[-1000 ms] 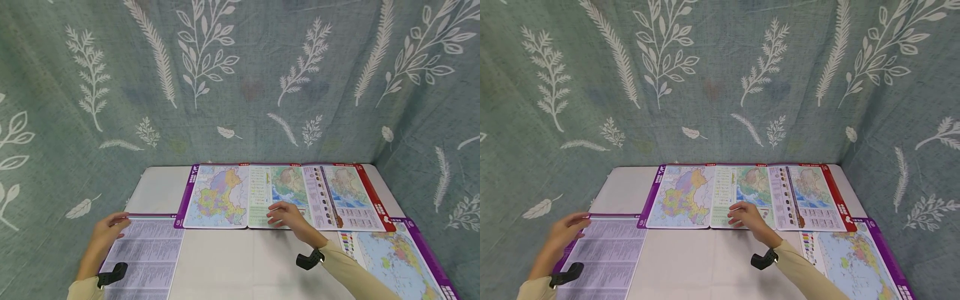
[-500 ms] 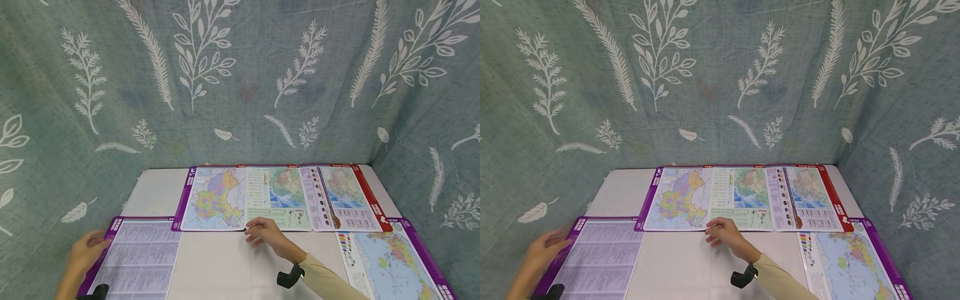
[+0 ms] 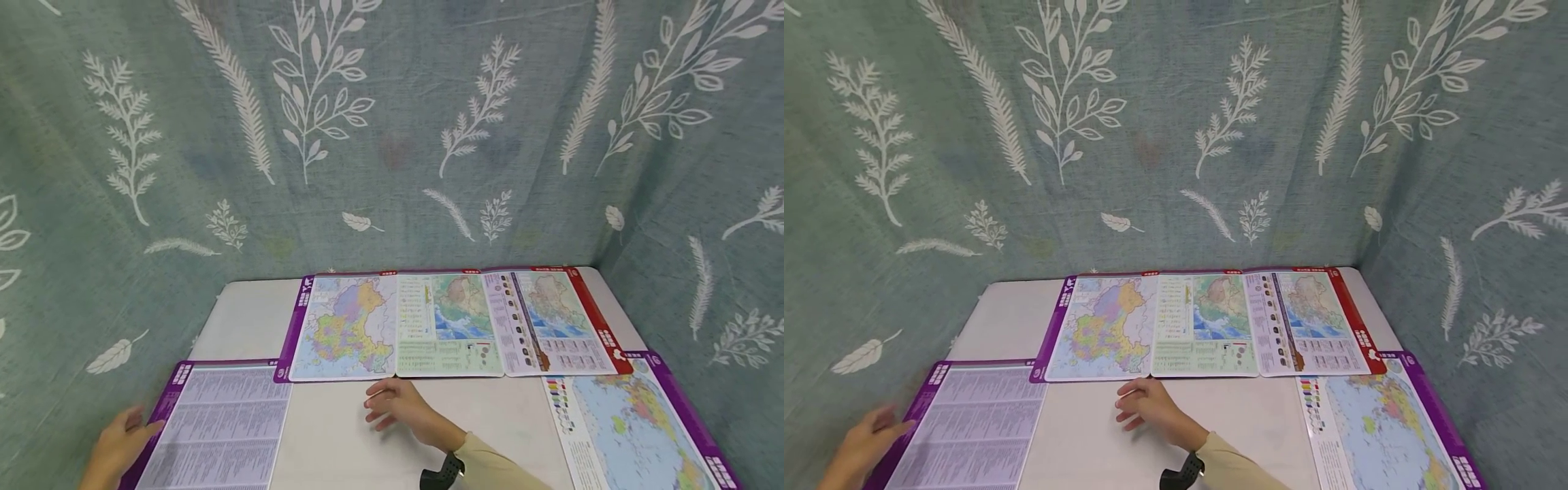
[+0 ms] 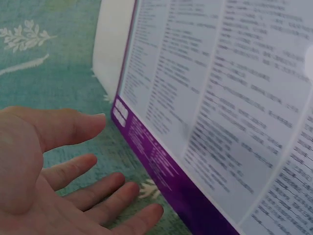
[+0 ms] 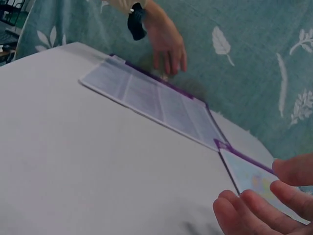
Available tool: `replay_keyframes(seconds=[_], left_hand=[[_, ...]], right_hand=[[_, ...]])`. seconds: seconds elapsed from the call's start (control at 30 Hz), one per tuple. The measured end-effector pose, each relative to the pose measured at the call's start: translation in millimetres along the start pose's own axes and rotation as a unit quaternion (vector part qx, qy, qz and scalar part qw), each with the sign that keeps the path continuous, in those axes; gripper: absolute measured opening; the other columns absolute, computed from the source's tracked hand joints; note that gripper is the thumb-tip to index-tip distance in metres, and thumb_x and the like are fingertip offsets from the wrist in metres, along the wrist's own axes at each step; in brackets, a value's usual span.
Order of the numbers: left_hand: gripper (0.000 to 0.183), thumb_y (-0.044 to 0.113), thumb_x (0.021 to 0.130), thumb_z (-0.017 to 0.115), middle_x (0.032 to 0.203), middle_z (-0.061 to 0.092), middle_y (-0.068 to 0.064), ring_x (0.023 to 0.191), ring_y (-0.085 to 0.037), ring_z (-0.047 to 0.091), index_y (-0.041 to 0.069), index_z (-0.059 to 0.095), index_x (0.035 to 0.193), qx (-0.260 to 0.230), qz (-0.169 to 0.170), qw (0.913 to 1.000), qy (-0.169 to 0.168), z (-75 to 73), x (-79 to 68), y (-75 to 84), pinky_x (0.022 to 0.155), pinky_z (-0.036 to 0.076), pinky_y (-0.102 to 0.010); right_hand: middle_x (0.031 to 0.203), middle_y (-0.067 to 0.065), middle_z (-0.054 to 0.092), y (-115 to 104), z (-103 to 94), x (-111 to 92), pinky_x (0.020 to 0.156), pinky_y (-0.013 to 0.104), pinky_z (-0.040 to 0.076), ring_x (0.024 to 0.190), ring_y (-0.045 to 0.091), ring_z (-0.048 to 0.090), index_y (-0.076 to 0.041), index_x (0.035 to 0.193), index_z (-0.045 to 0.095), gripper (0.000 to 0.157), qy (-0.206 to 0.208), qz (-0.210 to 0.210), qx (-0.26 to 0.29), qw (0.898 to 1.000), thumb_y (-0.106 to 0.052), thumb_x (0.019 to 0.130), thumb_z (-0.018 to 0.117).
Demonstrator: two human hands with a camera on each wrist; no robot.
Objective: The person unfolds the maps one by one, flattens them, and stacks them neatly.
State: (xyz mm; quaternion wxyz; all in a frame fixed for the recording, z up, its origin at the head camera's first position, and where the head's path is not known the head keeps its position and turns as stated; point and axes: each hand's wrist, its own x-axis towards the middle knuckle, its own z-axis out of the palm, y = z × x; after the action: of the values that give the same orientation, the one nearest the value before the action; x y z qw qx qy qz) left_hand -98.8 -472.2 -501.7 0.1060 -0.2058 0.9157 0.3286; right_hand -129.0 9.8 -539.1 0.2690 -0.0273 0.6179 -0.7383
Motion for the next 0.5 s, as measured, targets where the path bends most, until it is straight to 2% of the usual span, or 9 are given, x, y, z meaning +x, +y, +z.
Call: replay_keyframes(seconds=[0.1,0.27,0.4,0.5], left_hand=[[0.076,0.035,0.098,0.046,0.140,0.016,-0.042,0.127,-0.055,0.024,-0.018,0.010,0.140,0.010,-0.005,0.9997,-0.020,0.1,1.3,-7.6,0.101,0.026,-0.061],[0.072,0.033,0.097,0.047,0.137,0.022,-0.043,0.121,-0.056,0.030,-0.017,0.016,0.138,0.028,0.002,0.9994,-0.022,4.3,4.1,-13.4,0.097,0.029,-0.062],[0.068,0.030,0.094,0.050,0.133,0.030,-0.042,0.115,-0.057,0.036,-0.017,0.021,0.134,0.039,0.009,0.9992,-0.008,11.2,5.9,-15.5,0.092,0.033,-0.061],[0.066,0.028,0.093,0.052,0.133,0.033,-0.041,0.116,-0.058,0.035,-0.016,0.023,0.134,0.042,0.004,0.9991,0.006,15.5,7.0,-16.3,0.092,0.033,-0.061]], right_hand=[[0.102,0.024,0.066,8,8.2,3,0.066,0.043,0.056,0.085,0.036,0.067,0.009,0.114,0.056,0.030,-0.011,0.007,0.008,1.000,-0.004,0.088,0.063],[0.098,0.021,0.068,20,22.4,7,0.064,0.041,0.057,0.082,0.033,0.068,0.006,0.115,0.057,0.031,-0.016,0.020,0.007,1.000,-0.004,0.086,0.063],[0.095,0.020,0.068,27,33.5,9,0.063,0.039,0.057,0.081,0.032,0.069,0.005,0.115,0.057,0.032,-0.019,0.028,0.021,0.999,-0.006,0.085,0.063],[0.095,0.018,0.068,31,40.4,10,0.064,0.039,0.057,0.082,0.031,0.069,0.004,0.116,0.056,0.034,-0.027,0.033,0.030,0.999,-0.007,0.085,0.063]])
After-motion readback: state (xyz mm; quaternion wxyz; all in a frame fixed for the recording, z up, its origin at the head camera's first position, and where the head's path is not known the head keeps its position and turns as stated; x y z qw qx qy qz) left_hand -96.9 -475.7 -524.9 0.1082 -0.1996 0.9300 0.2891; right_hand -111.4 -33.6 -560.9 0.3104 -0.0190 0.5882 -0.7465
